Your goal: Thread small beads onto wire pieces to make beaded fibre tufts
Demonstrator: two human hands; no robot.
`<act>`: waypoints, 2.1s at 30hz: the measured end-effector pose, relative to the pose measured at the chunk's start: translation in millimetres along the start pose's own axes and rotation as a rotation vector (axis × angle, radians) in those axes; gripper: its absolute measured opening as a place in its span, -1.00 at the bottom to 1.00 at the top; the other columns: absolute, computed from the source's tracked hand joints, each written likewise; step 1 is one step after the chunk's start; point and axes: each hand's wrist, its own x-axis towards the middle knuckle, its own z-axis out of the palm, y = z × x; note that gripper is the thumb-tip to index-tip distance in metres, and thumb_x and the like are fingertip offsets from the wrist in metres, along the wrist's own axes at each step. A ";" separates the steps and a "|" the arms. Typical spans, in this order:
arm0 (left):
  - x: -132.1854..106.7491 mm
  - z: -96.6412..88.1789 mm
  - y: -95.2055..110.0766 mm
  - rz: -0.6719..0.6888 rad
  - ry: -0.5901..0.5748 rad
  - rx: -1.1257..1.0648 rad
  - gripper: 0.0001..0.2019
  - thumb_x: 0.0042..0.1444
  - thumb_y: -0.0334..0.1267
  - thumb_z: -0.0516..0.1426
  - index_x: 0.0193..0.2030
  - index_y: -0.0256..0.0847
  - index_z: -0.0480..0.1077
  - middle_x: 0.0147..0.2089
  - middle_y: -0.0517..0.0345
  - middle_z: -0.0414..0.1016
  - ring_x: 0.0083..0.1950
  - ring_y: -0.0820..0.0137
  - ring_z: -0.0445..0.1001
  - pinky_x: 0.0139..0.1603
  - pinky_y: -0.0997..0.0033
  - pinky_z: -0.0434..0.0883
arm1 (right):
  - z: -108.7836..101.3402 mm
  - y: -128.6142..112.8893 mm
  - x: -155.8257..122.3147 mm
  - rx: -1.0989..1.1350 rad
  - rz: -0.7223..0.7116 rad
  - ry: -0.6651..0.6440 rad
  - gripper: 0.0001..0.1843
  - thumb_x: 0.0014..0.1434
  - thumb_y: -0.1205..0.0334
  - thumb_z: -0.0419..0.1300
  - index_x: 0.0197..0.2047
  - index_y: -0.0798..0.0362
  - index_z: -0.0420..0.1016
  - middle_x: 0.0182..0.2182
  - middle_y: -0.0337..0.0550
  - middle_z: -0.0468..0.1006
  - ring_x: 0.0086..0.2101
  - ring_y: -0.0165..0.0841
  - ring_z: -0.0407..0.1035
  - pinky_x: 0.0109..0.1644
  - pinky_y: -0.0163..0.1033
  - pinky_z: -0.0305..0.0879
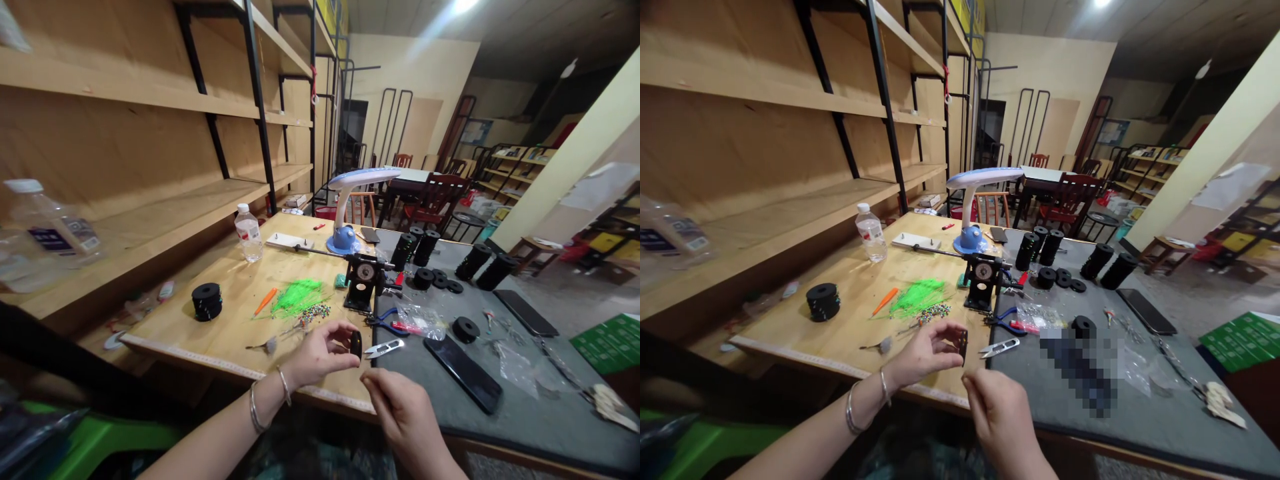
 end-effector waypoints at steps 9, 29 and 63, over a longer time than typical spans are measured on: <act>-16.1 5.1 7.9 -0.101 -0.294 0.002 -0.43 -0.24 -0.36 0.38 0.00 -0.14 0.39 -0.13 0.12 0.44 -0.10 0.33 0.42 -0.03 0.32 0.35 | -1.0 27.7 18.6 0.272 0.154 0.023 -0.67 0.28 0.03 0.04 -0.40 0.04 0.43 -0.55 -0.21 0.42 -0.52 -0.36 0.27 -0.41 -0.32 0.18; -31.0 20.4 -12.0 0.242 -0.010 0.174 -0.54 -0.11 -0.49 0.25 -0.02 -0.16 0.36 0.07 -0.05 0.38 0.04 0.18 0.39 0.08 0.24 0.32 | 47.8 30.3 -2.6 1.039 0.541 0.134 -0.58 0.04 -0.15 0.27 -0.34 0.07 0.40 -0.58 -0.31 0.34 -0.59 -0.46 0.15 -0.52 -0.39 0.10; -39.1 37.4 -60.6 -0.100 0.226 -0.360 -0.76 -0.04 -0.29 0.31 -0.27 -0.22 0.35 -0.29 0.20 0.41 -0.19 0.41 0.35 -0.10 0.40 0.29 | 56.2 31.2 -20.7 0.519 0.271 0.100 -0.80 0.21 0.14 0.16 -0.19 0.09 0.48 -0.43 -0.18 0.53 -0.43 -0.31 0.37 -0.37 -0.34 0.27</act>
